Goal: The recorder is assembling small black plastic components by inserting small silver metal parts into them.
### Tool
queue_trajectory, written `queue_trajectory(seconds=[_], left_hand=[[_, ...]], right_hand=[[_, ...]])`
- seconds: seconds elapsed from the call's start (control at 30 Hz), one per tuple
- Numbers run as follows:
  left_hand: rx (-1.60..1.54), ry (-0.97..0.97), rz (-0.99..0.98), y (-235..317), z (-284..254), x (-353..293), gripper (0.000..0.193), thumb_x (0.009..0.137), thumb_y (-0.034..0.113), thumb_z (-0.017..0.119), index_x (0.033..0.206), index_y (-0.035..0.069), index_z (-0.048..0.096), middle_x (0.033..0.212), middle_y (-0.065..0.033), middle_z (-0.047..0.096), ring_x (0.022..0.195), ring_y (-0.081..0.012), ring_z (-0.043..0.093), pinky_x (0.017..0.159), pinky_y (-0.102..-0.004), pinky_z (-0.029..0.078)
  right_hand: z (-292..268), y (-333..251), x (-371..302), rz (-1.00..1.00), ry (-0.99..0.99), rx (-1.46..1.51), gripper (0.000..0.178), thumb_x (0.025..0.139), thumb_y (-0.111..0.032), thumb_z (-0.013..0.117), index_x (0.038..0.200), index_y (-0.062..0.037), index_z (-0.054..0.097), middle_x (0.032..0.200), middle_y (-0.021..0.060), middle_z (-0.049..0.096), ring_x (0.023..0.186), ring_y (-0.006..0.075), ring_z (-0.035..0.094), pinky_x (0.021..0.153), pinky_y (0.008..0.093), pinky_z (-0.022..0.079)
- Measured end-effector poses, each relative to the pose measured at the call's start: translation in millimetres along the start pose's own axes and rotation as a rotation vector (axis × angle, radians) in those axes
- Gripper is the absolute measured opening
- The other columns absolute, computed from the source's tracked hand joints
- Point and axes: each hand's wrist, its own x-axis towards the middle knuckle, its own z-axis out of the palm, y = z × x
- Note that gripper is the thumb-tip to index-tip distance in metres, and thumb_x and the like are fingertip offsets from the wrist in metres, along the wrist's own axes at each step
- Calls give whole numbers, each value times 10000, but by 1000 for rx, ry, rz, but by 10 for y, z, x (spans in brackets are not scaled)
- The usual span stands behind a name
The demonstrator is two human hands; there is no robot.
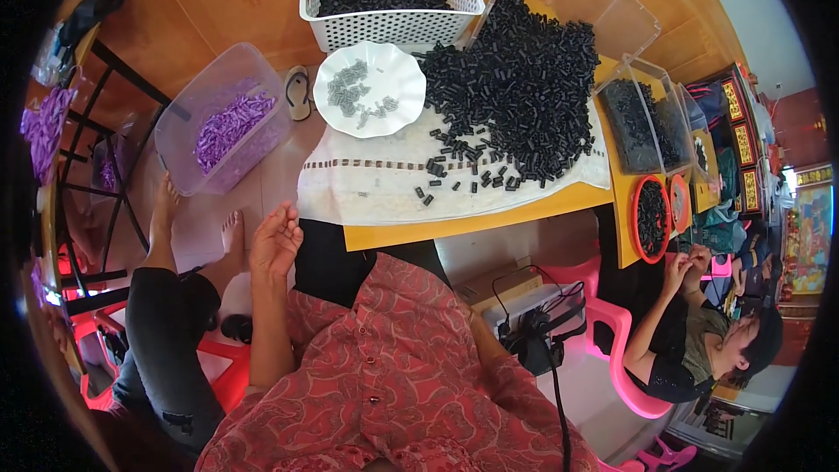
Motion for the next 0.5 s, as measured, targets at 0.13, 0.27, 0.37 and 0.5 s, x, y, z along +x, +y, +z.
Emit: queue_trajectory(seconds=[0.13,0.27,0.37,0.5], left_hand=[[2,7,-10,-18,34,3,198,901,102,620,1078,14,599,868,-76,659,691,-128,622,633,-269,544],[28,4,-18,-56,52,-12,203,903,105,618,1083,13,596,870,-74,661,694,-128,622,636,-272,542],[18,-8,-45,-90,43,-1,203,904,107,619,1082,11,596,870,-75,659,696,-127,621,642,-271,540],[36,-15,-34,-75,49,-7,203,905,107,618,1082,11,596,870,-76,659,699,-128,621,644,-268,537]], right_hand=[[13,16,5,18,-32,23,297,902,-328,578,993,-60,668,761,91,650,680,231,609,660,328,500],[40,50,-12,33,-54,55,301,901,-332,578,997,-60,666,767,96,652,684,237,612,663,332,501],[50,57,-24,50,-69,75,305,900,-334,578,1001,-61,666,771,100,653,687,243,613,665,334,502],[23,90,-15,57,-82,104,309,899,-338,579,1006,-61,664,777,105,655,691,249,616,668,338,503]])
